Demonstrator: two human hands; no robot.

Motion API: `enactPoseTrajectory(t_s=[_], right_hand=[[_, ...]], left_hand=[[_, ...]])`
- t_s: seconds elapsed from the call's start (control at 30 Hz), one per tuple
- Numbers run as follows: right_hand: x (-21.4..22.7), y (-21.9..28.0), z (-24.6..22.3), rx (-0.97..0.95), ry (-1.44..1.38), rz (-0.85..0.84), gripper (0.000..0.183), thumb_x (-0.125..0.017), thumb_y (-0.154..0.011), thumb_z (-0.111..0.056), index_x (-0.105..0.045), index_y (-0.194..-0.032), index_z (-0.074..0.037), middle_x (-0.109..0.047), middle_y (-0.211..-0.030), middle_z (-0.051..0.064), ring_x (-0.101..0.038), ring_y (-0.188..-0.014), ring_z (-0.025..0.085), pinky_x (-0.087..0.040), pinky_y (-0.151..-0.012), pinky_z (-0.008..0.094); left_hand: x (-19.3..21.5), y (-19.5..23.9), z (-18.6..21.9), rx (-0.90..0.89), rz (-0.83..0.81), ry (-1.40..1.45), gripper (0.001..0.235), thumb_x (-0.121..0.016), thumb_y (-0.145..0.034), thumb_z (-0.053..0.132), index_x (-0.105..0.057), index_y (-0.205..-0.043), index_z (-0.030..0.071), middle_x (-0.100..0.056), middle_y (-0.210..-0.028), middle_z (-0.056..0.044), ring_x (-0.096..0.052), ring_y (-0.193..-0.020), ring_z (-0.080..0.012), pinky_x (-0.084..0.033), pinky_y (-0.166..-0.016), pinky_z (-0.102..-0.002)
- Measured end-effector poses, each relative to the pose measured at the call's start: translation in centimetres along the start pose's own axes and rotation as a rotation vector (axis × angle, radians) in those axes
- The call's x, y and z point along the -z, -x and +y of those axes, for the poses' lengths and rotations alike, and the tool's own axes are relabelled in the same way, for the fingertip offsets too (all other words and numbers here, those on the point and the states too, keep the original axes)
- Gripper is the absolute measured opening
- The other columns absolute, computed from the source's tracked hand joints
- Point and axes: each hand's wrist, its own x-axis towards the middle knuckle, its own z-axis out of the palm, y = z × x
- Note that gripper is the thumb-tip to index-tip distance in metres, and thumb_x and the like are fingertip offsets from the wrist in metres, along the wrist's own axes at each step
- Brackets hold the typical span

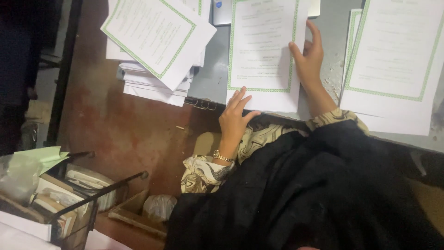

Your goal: Sorting and stacking printed documents on a desk next to a laptop.

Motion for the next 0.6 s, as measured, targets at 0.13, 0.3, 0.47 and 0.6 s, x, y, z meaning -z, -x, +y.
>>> enactPoseTrajectory(t_s=[0.13, 0.3, 0.47, 0.6], right_hand=[[1.3, 0.7, -4.2, -0.336, 0.165, -0.261, 0.042, -0.064, -0.103, -0.029, -0.062, -0.133, -0.001, -0.068, -0.130, 0.017, -0.067, -0.115, 0.031, -0.059, -0.093, 0.042], [2.2, 2.0, -8.8, -0.488, 0.163, -0.501, 0.066, -0.058, -0.106, -0.058, -0.065, -0.128, 0.004, -0.066, -0.120, 0.029, -0.065, -0.113, 0.045, -0.057, -0.076, 0.057], [1.0, 3.0, -9.0, -0.462, -0.248, -0.581, 0.072, -0.030, -0.108, -0.054, -0.041, -0.156, -0.001, -0.043, -0.150, 0.034, -0.051, -0.131, 0.049, -0.051, -0.092, 0.059], [-0.7, 2.9, -11.6, -0.298, -0.192, -0.598, 0.064, -0.029, -0.110, -0.046, -0.043, -0.157, -0.005, -0.049, -0.148, 0.031, -0.054, -0.129, 0.046, -0.054, -0.092, 0.056]], left_hand=[[0.4, -0.1, 0.3, -0.004, 0.006, 0.015, 0.057, -0.081, -0.080, 0.050, -0.071, -0.124, 0.014, -0.058, -0.148, -0.003, -0.054, -0.139, -0.0257, -0.061, -0.092, -0.042], [-0.5, 0.0, 0.0, 0.042, 0.037, 0.017, 0.095, -0.086, -0.067, 0.060, -0.055, -0.144, 0.014, -0.040, -0.160, -0.014, -0.036, -0.147, -0.0453, -0.029, -0.120, -0.063], [-0.1, -0.1, -0.7, 0.045, 0.050, 0.136, 0.074, -0.076, -0.093, 0.034, -0.042, -0.154, 0.012, -0.034, -0.162, -0.019, -0.032, -0.148, -0.0501, -0.032, -0.119, -0.063], [1.5, -0.5, -1.4, 0.078, 0.012, 0.287, 0.060, -0.063, -0.102, 0.013, -0.041, -0.157, 0.016, -0.039, -0.162, -0.014, -0.035, -0.149, -0.0428, -0.033, -0.122, -0.053]])
